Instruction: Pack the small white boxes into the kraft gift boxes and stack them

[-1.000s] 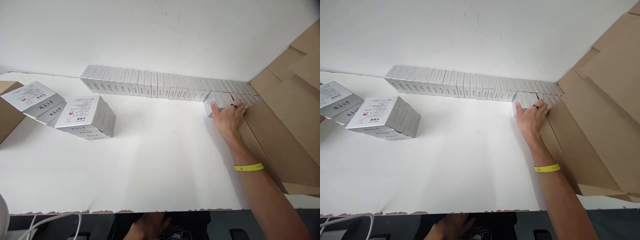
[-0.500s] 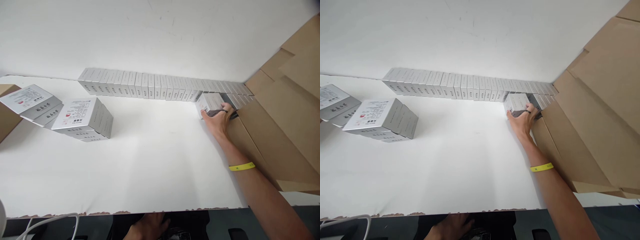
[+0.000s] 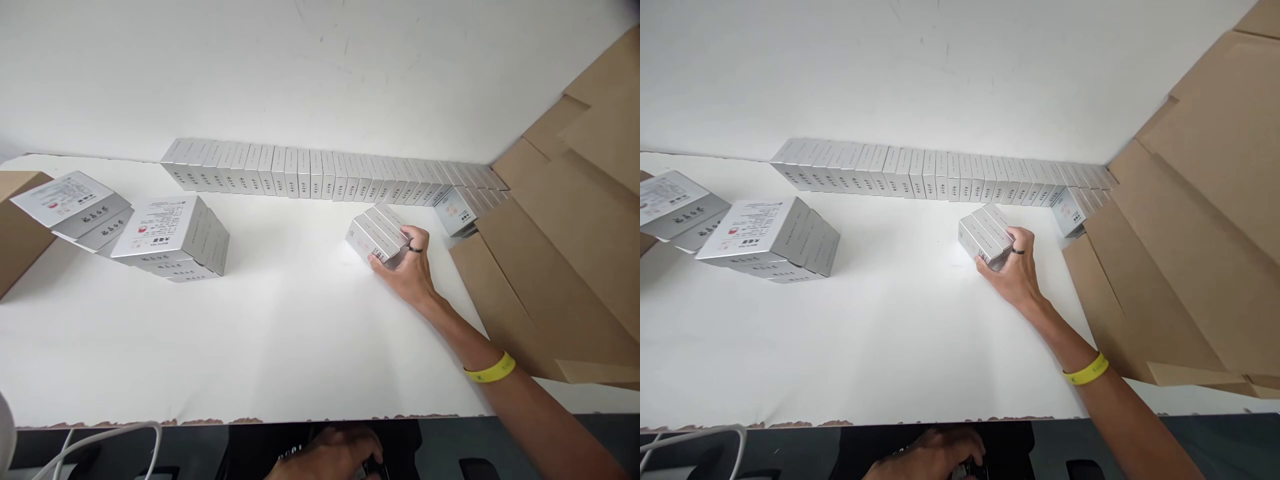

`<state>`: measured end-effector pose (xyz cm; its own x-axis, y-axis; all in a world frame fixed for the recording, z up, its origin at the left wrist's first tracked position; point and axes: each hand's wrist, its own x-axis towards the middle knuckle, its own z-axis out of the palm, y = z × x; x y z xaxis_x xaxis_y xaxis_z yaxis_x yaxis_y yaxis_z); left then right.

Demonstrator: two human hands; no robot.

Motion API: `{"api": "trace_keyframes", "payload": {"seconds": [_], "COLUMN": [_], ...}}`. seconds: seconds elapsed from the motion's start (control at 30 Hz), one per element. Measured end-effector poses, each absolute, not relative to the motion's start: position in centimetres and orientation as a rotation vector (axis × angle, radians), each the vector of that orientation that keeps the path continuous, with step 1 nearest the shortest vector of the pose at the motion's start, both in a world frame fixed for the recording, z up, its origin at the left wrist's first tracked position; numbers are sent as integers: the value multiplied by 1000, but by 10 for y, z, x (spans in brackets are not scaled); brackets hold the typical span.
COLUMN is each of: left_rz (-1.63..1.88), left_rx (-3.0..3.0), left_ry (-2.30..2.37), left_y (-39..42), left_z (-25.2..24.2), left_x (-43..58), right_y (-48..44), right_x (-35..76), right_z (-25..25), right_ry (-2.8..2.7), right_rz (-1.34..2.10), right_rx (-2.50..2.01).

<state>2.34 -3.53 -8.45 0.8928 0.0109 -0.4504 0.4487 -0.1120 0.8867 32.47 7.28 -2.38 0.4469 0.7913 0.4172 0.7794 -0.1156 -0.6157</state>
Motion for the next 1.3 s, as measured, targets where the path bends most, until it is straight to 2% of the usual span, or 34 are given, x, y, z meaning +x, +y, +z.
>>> {"api": "trace_keyframes", "payload": {"seconds": [0.23,0.57,1.07,1.3], "left_rz": [-510,-522,-628,-611], "left_rx": [1663,1686,1729,1767], "left_ry": [551,514,701,646], "left_y": [-27,-31,-24,-30], "left_z": [-70,-95,-96,-113], "left_x": [9,7,-5,-1], "right_y": [96,118,147,145], "right_x": [367,402,414,413], "right_z": [-15,-4,25,31], "right_ry": [-1113,-929,-723,-812], "right_rz": [-192,-345,-86,-138], "right_rx": [-2171,-2484,-2737,-2737]}}
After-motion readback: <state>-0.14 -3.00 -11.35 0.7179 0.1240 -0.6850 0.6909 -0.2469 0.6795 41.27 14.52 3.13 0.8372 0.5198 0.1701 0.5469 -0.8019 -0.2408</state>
